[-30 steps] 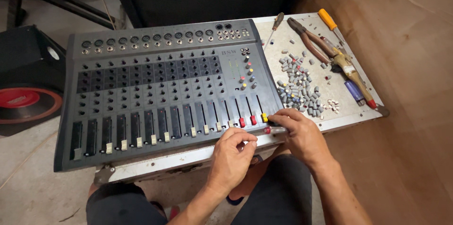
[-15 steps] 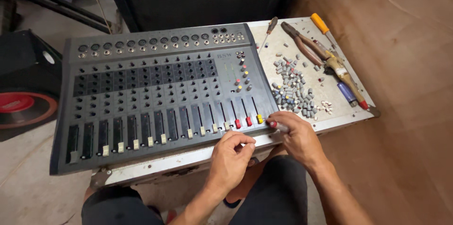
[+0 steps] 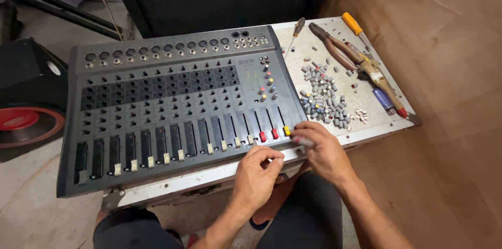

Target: The person works on an audio mixing console placed on a bench, using a screwdriver-like tool to loosen and remove fader knobs and small components, placing removed parts on the table beside the console, and occasionally pressing the faders and knobs on the mixer.

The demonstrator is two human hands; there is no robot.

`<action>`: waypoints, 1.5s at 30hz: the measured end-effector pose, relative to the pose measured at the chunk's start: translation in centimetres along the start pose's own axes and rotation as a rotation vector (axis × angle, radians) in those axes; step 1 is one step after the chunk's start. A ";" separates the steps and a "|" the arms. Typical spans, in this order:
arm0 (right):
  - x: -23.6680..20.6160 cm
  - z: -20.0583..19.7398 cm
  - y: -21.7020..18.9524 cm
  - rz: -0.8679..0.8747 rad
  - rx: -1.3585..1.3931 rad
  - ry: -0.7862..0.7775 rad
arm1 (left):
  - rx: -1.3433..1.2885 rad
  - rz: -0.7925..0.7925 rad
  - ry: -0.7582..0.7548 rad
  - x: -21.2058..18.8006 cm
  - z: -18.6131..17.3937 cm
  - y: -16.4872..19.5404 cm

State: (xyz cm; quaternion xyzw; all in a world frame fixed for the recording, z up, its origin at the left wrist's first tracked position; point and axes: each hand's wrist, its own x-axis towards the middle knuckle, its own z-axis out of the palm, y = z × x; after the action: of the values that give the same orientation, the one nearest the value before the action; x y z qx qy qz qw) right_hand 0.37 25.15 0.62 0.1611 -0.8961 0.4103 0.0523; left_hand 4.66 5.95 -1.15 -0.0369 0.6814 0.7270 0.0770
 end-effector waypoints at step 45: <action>-2.2 4.4 -1.8 0.056 -0.255 0.237 | 0.241 0.059 -0.034 0.1 -1.3 -1.3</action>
State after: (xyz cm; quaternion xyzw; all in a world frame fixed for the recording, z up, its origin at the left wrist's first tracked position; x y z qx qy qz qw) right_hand 3.24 21.32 -1.49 0.0787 -0.9325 0.3108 0.1661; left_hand 4.72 4.69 -2.53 0.0050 0.7631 0.6424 0.0711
